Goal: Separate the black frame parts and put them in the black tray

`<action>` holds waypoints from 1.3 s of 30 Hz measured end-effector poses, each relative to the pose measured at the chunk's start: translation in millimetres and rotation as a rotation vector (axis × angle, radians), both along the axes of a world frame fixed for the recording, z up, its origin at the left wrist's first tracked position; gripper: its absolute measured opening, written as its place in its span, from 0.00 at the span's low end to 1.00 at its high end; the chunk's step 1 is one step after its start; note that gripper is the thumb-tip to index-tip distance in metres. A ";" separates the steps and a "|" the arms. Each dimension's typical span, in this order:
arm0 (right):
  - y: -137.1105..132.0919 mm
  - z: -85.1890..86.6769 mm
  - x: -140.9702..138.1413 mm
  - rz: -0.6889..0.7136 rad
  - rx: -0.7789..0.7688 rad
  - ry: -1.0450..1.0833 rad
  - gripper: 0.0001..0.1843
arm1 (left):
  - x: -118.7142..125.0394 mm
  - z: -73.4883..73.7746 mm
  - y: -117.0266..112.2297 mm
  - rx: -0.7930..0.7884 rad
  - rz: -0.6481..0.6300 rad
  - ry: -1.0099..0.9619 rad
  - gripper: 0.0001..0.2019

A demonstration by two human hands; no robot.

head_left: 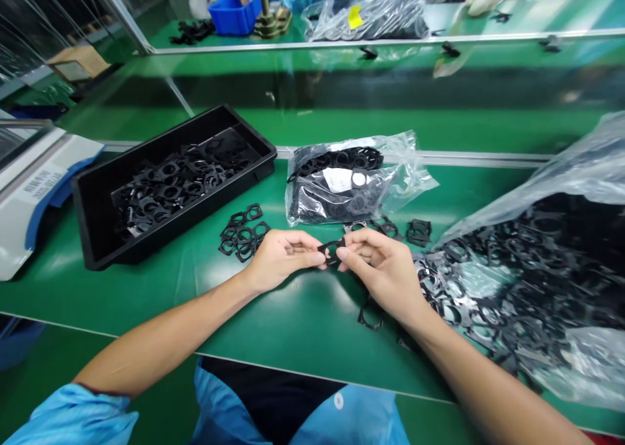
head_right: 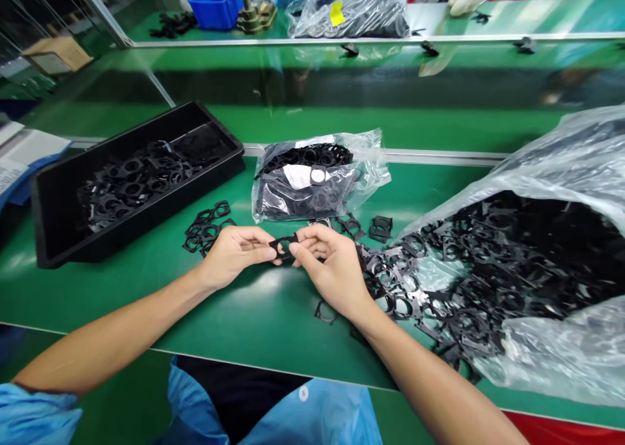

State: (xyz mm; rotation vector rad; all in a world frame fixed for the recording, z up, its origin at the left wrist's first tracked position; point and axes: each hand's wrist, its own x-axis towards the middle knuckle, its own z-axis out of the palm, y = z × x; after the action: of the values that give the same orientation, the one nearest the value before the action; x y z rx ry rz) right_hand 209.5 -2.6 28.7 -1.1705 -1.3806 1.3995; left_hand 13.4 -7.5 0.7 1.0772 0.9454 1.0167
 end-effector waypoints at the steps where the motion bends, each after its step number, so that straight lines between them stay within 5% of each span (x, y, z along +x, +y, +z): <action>1: 0.7 -0.3 -0.3 0.004 -0.017 0.006 0.23 | -0.6 0.7 -0.1 0.013 -0.020 0.029 0.17; 7: 2.5 1.8 -1.2 0.021 -0.056 0.037 0.23 | -1.2 3.5 1.7 0.027 -0.105 0.023 0.18; 31: 1.4 -3.2 -2.1 -0.072 0.019 -0.010 0.18 | 2.7 -0.5 1.2 0.125 0.111 0.134 0.14; 39: 0.8 -2.0 -2.5 -0.036 -0.018 -0.013 0.21 | 2.6 0.7 -0.1 0.110 0.068 0.097 0.14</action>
State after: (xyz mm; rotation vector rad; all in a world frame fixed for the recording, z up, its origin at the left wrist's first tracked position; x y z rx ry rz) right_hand 207.0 -1.8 26.7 -1.2123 -1.3523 1.3839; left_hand 16.0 -7.6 1.3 1.2015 1.0196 1.0906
